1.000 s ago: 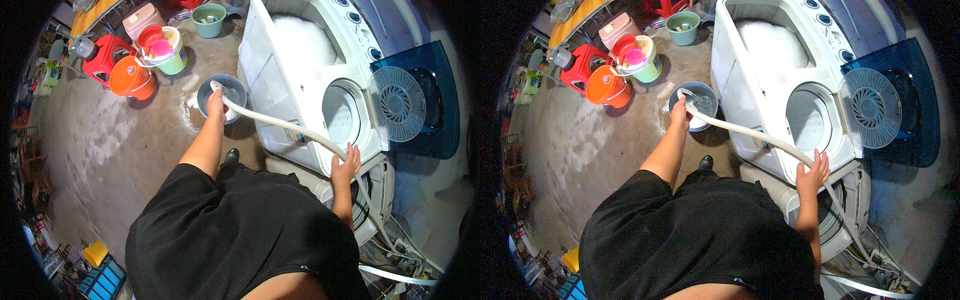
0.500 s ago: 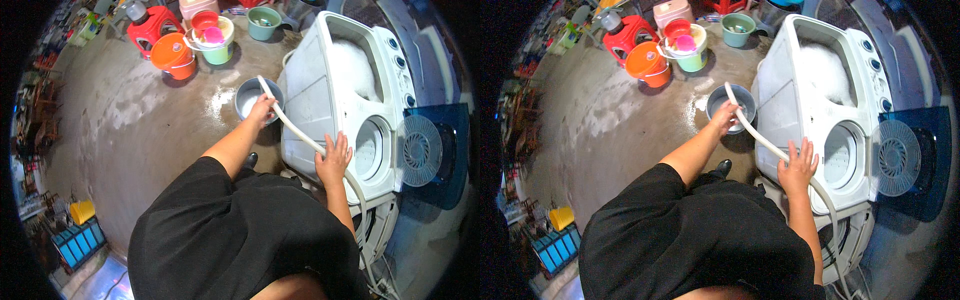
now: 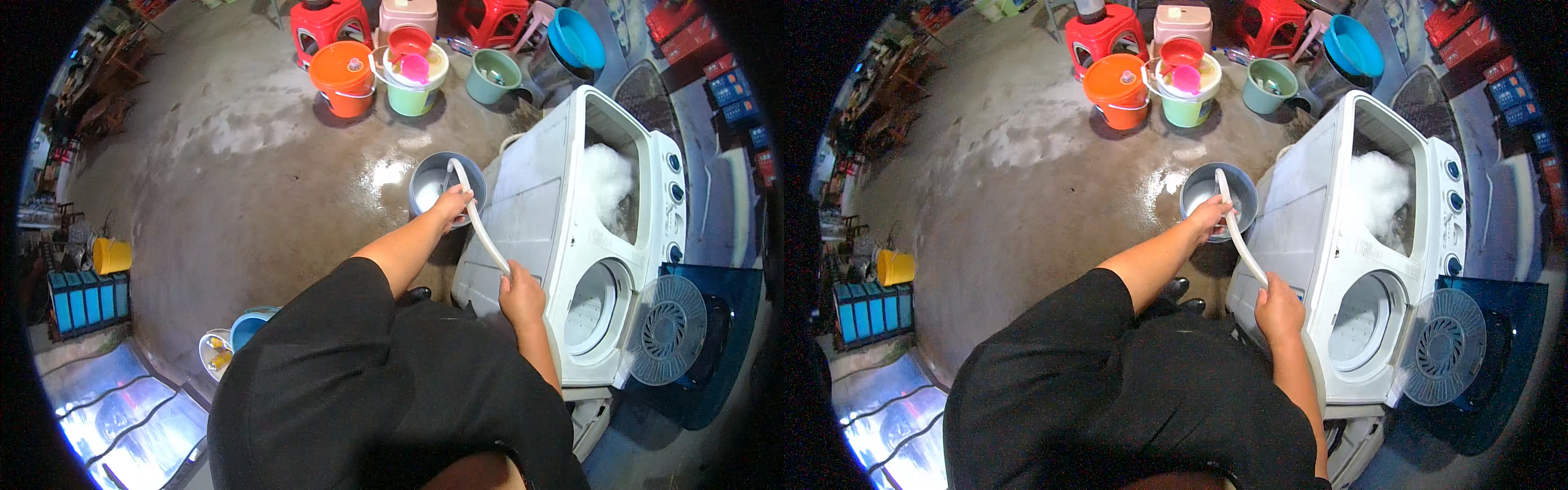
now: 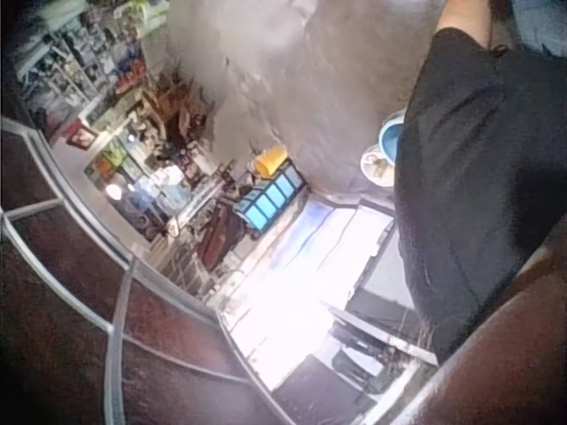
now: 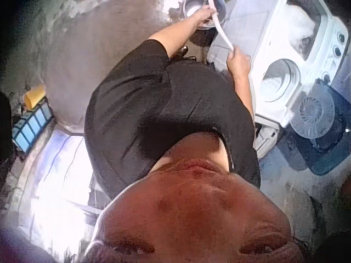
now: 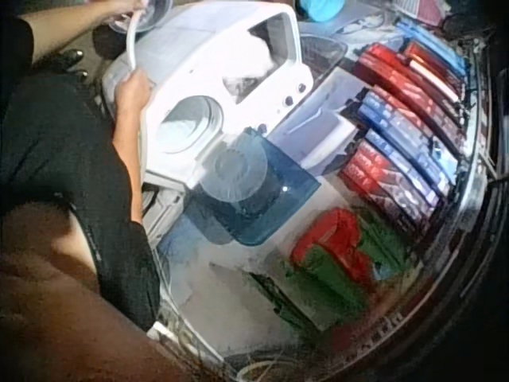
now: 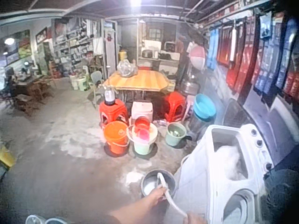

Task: The person uses a spray bottle to wet the floor, then scoops water from a bucket with a pink scoop and pours it into a white bucket. They add a red liquid from an orange container into the bucket and stir the mixture. Finally, they use a hose to add more water to the bucket.

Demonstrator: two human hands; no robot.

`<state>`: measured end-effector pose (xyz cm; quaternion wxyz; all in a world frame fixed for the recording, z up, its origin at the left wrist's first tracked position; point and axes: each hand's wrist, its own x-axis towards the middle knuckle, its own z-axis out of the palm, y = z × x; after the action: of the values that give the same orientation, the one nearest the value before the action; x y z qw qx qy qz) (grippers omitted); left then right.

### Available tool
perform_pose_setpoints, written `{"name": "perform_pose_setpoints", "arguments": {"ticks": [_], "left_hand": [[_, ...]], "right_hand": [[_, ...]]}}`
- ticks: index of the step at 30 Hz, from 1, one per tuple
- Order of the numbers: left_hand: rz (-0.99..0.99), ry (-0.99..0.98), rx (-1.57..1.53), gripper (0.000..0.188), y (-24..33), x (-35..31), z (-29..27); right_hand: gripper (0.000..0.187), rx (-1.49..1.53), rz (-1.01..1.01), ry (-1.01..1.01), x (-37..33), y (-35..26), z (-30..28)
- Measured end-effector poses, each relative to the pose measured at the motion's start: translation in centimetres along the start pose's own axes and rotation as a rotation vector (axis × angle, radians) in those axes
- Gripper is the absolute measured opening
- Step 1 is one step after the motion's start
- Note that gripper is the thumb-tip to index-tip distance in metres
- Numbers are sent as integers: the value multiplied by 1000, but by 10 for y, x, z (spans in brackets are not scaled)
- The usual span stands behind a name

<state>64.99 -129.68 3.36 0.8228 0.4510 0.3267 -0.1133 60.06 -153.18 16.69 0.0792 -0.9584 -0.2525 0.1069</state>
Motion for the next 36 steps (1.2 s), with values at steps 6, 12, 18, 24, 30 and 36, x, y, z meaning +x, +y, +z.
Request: {"name": "perform_pose_setpoints", "arguments": {"ticks": [6,12,18,24,30,36], "left_hand": [[-14,21,65,23,-14,0,-12],[-50,-61,135,25,-4,-10,-29],[-134,-146,177,23,13,-20,-39],[-279,-287,309,15,35,-12,-51],[-424,-284,306,17,27,4,-50],[-564,-333,323,29,23,27,-53]], "right_hand": [[34,68,-123,86,-12,9,7],[33,138,-159,112,-15,12,2],[28,211,-49,152,-13,6,1],[27,243,96,220,-5,2,4],[26,211,150,252,-5,0,8],[25,201,193,266,-1,-1,10]]}}
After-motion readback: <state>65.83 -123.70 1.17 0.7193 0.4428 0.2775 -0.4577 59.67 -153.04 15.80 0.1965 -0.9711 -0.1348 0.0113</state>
